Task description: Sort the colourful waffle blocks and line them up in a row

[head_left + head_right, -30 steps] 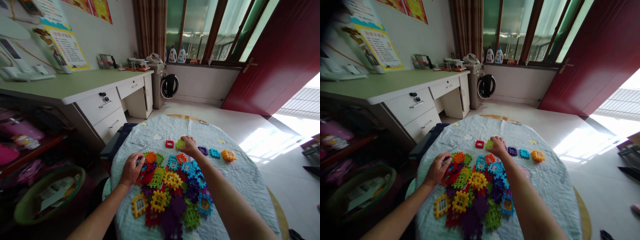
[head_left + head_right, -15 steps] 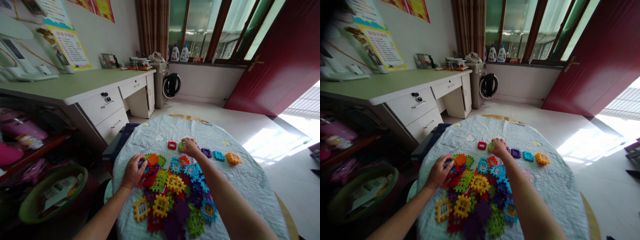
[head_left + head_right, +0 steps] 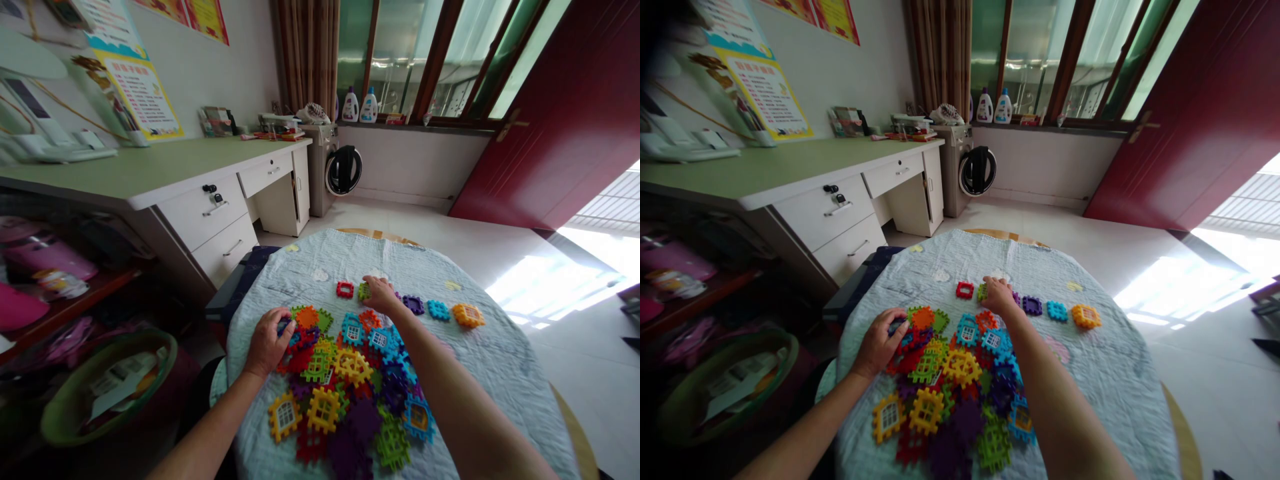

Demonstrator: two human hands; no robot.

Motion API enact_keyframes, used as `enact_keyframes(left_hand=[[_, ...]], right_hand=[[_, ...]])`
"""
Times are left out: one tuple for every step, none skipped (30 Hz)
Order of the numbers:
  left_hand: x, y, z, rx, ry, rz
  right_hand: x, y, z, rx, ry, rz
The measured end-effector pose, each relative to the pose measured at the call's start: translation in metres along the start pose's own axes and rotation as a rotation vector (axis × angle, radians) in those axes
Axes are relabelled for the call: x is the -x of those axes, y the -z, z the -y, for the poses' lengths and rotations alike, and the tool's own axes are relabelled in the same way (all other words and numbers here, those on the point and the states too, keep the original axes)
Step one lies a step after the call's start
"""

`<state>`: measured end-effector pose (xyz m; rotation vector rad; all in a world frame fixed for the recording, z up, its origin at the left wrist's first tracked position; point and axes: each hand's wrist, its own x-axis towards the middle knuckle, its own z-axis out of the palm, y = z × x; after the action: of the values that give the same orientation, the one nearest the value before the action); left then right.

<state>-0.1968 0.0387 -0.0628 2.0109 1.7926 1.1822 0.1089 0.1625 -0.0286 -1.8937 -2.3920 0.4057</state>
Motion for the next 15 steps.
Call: enact_keyframes(left_hand=[[0.0,0.0,-0.0003,-0.001,-0.001,0.001],[-0.0001,0.0001,-0.0006,-0.002,-0.001,0.001],[-0.0001,0.0001,-0.0008,-0.002,-0.001,0.002],[-0.0002,0.0002,-0.001,-0.002,-0.001,0.002],[-0.0002,0.0002,-0.0012,-0.002,-0.001,0.002],[-0.0002,0.0001,-0.0012,0.0,-0.001,0.001],[-0.0002,0.0,-0.0012,0.001,-0.002,0.003],[-0.0001,-0.0001,-0.0011,0.001,-0.002,0.006],[0.0,-0.0002,-0.0011,0.0,-0.002,0.006],[0.0001,-0.0003,-0.001,-0.001,-0.002,0.005],[0.0002,-0.0004,-0.0009,-0.003,-0.003,0.003],[0.0002,-0.0004,-0.0008,-0.004,-0.004,0.0],[0.0002,-0.0004,-0.0007,-0.005,-0.006,-0.002],[0.0002,-0.0004,-0.0007,-0.006,-0.008,-0.003],[0.0002,-0.0004,-0.0008,-0.008,-0.011,-0.002]], right_hand=[[0.0002,-0.0001,-0.0001,0.001,-0.003,-0.002],[0.0004,-0.0003,-0.0003,0.001,-0.007,-0.005],[0.0005,-0.0006,-0.0005,0.002,-0.011,-0.008],[0.0005,-0.001,-0.0007,0.002,-0.014,-0.011],[0.0004,-0.0014,-0.001,0.003,-0.017,-0.014],[0.0002,-0.0019,-0.0012,0.003,-0.019,-0.018],[-0.0001,-0.0023,-0.0014,0.003,-0.02,-0.021],[-0.0004,-0.0028,-0.0015,0.003,-0.02,-0.024],[-0.0006,-0.0033,-0.0016,0.003,-0.021,-0.028],[-0.0007,-0.0039,-0.0015,0.002,-0.021,-0.031],[-0.0007,-0.0044,-0.0014,0.001,-0.022,-0.036],[-0.0005,-0.005,-0.0012,-0.001,-0.023,-0.041],[-0.0001,-0.0054,-0.0009,-0.003,-0.023,-0.046],[0.0004,-0.0058,-0.0005,-0.005,-0.023,-0.052],[0.001,-0.0059,-0.0001,-0.007,-0.023,-0.057]])
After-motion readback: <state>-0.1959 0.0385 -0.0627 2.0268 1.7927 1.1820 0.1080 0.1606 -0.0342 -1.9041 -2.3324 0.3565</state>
